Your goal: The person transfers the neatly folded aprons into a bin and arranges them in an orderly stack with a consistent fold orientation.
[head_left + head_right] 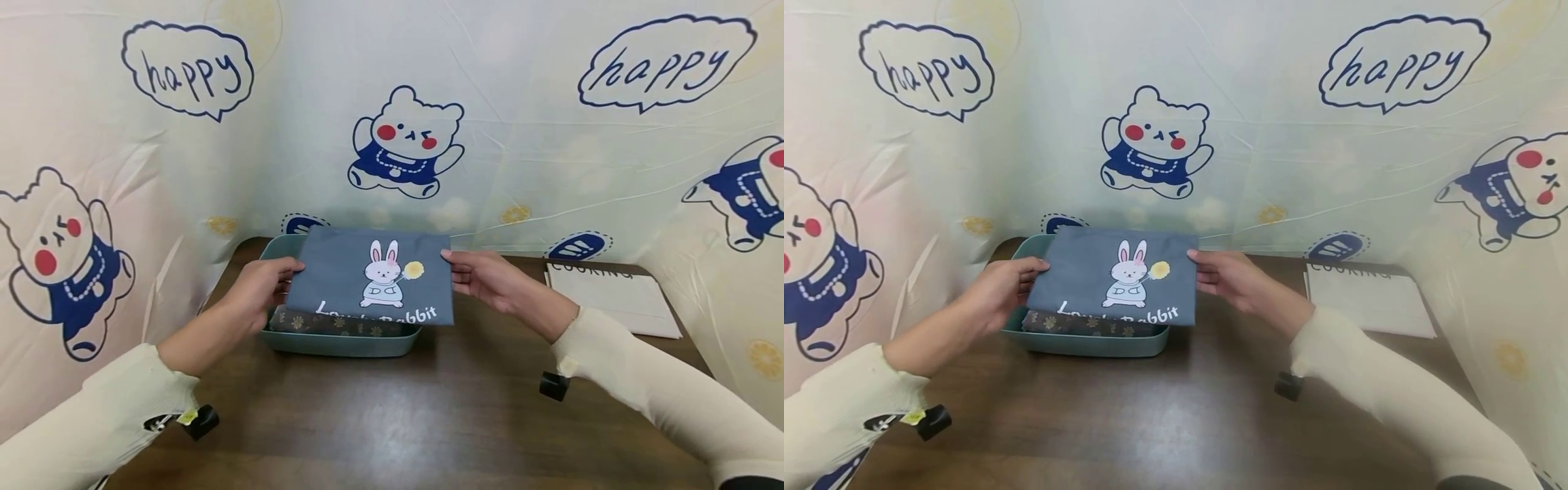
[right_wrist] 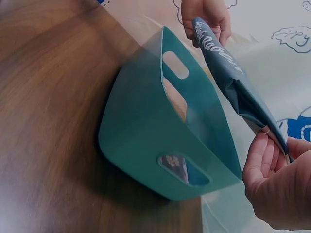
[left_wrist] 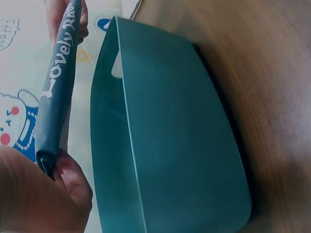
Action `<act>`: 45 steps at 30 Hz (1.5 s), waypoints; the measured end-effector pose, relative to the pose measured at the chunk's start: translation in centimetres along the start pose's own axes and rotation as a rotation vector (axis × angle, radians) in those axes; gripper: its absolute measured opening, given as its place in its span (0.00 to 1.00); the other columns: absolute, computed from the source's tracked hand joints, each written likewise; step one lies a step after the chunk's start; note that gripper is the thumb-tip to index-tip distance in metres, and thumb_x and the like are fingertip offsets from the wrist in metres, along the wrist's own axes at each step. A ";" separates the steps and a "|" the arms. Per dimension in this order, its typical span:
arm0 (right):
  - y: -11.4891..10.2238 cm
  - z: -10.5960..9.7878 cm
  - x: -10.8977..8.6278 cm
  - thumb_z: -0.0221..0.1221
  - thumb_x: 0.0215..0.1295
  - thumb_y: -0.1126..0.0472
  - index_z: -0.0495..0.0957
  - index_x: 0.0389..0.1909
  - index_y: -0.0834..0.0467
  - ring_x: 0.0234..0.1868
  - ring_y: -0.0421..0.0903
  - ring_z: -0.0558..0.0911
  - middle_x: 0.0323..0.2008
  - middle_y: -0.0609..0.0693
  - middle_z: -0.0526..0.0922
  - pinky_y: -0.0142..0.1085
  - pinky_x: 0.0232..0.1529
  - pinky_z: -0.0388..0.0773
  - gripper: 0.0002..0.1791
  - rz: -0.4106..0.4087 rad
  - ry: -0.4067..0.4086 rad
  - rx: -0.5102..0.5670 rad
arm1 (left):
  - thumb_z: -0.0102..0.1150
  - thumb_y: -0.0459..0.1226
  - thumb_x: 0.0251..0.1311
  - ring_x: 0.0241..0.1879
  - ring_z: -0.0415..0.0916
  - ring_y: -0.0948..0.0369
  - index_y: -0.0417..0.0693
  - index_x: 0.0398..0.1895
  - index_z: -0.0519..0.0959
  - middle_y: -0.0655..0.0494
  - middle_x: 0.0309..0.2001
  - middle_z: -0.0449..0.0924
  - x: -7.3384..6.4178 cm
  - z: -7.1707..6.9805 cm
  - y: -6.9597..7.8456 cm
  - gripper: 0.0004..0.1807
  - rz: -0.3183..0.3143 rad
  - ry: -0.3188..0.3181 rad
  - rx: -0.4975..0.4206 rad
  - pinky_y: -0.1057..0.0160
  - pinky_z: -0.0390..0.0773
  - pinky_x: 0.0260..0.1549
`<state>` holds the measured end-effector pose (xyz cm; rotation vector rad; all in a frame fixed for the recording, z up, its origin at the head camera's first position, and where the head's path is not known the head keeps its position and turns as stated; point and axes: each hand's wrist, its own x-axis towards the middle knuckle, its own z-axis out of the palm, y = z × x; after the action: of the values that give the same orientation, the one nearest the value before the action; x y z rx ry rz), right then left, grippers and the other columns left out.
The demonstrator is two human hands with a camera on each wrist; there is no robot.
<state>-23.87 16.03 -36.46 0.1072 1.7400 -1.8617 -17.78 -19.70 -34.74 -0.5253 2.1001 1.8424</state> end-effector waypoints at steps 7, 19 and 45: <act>-0.3 1.9 0.9 0.59 0.75 0.55 0.75 0.55 0.61 0.41 0.41 0.84 0.41 0.49 0.85 0.33 0.46 0.85 0.16 0.030 0.014 0.031 | 0.49 0.47 0.75 0.47 0.70 0.60 0.42 0.63 0.69 0.59 0.47 0.73 0.4 -1.2 -0.1 0.22 -0.030 0.049 0.025 0.69 0.78 0.44; 0.0 3.6 2.1 0.58 0.74 0.60 0.77 0.51 0.61 0.45 0.44 0.81 0.45 0.51 0.80 0.32 0.46 0.84 0.11 0.066 0.016 0.046 | 0.51 0.46 0.74 0.47 0.71 0.62 0.47 0.58 0.71 0.61 0.47 0.73 1.1 -3.0 -0.8 0.17 -0.074 0.079 -0.020 0.70 0.79 0.43; -0.3 4.8 3.0 0.59 0.75 0.61 0.78 0.58 0.65 0.41 0.44 0.84 0.47 0.54 0.83 0.35 0.50 0.85 0.17 0.132 0.031 -0.009 | 0.47 0.47 0.75 0.51 0.69 0.59 0.40 0.74 0.62 0.54 0.57 0.69 1.5 -3.9 -1.0 0.31 -0.143 0.101 0.050 0.67 0.76 0.48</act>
<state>-24.91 10.50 -36.78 0.2423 1.7185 -1.7661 -18.62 -23.82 -35.78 -0.7493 2.1066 1.7132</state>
